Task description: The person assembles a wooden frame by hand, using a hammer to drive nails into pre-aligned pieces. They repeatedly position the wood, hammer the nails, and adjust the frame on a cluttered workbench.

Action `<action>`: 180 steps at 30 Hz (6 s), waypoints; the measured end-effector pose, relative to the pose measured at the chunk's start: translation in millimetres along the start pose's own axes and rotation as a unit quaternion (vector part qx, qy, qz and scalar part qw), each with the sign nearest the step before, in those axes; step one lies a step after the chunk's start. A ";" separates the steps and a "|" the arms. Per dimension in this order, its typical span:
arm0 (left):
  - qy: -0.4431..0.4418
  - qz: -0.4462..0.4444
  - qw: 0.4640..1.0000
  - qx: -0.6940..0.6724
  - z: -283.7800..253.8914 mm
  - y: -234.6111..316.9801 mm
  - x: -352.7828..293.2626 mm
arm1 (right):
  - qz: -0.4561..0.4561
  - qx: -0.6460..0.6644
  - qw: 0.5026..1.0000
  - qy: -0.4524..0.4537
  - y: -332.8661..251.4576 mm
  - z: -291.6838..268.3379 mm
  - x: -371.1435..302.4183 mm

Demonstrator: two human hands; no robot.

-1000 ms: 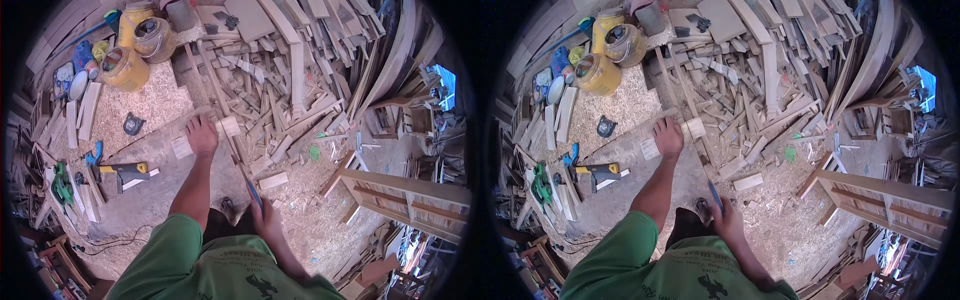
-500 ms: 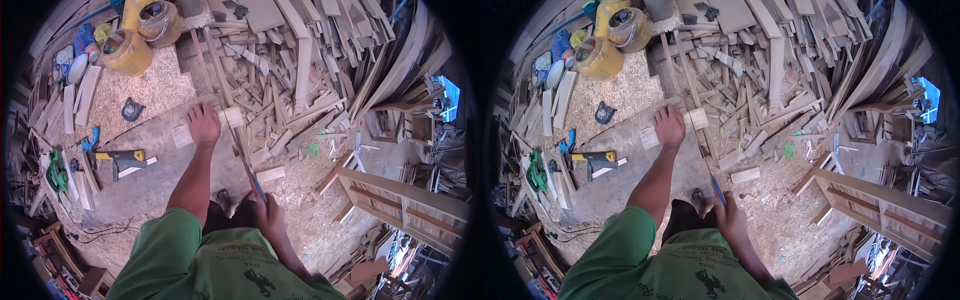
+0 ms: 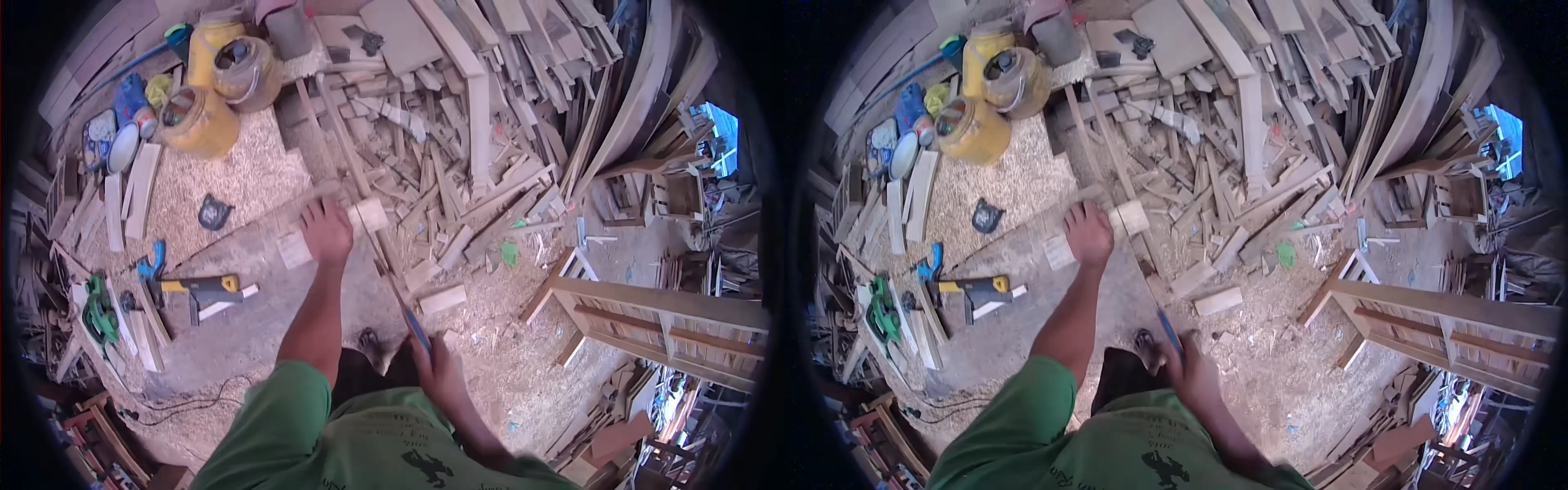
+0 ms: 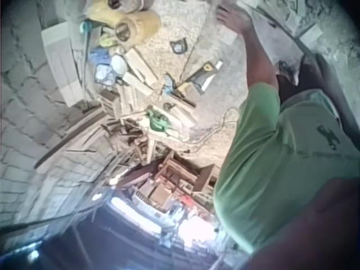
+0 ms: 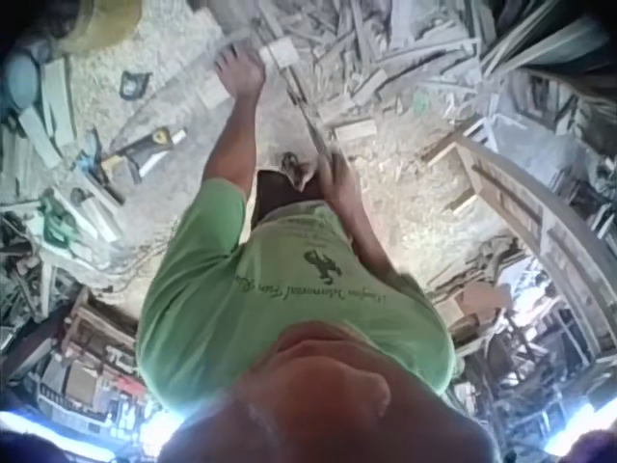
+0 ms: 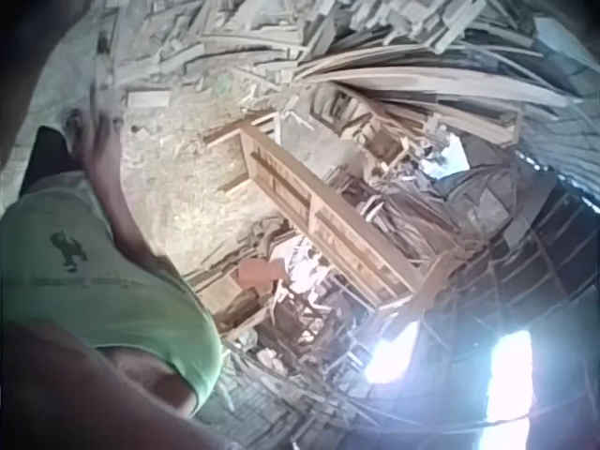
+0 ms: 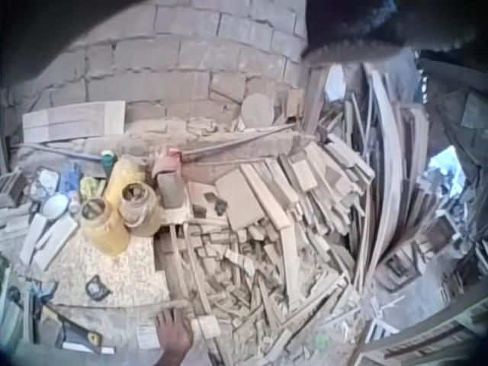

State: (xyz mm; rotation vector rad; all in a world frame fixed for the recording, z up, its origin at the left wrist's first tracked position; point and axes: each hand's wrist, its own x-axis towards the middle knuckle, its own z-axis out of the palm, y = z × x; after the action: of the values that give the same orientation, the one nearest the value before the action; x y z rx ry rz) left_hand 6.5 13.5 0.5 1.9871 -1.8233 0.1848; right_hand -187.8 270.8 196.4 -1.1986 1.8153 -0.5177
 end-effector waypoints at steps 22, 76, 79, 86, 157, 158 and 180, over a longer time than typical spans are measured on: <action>-0.003 -0.006 1.000 -0.002 -2.7 12.4 10.4 | -0.067 -0.056 0.994 0.070 1.8 64.2 134.2; -0.219 -0.191 0.956 0.033 -268.5 -270.4 -285.3 | -0.493 -0.355 0.793 -0.037 -1.1 126.5 162.5; -0.196 -0.237 0.949 0.066 -308.6 -350.1 -265.4 | -0.462 -0.359 0.811 -0.004 3.4 161.7 149.3; 0.072 -0.397 0.907 0.121 -333.8 -496.8 -159.4 | -0.312 -0.410 0.852 0.086 2.7 220.8 101.4; -0.155 -0.887 0.369 -0.230 -287.8 231.0 -1209.0 | -0.481 -0.627 0.150 -0.594 188.1 446.4 -514.1; -0.163 -0.891 0.347 -0.244 -275.5 227.2 -1210.3 | -0.475 -0.637 0.153 -0.588 188.3 445.6 -520.8; 0.317 -0.737 0.511 -0.308 -373.2 2.8 -1040.5 | -0.436 -0.686 0.062 -0.579 281.0 379.8 -586.2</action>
State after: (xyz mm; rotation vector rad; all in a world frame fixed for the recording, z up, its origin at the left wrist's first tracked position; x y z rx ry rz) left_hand -54.4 1115.5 -61.9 1.7779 0.5593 -0.2367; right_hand 73.8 960.9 47.7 -2.3745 -0.8494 1.7774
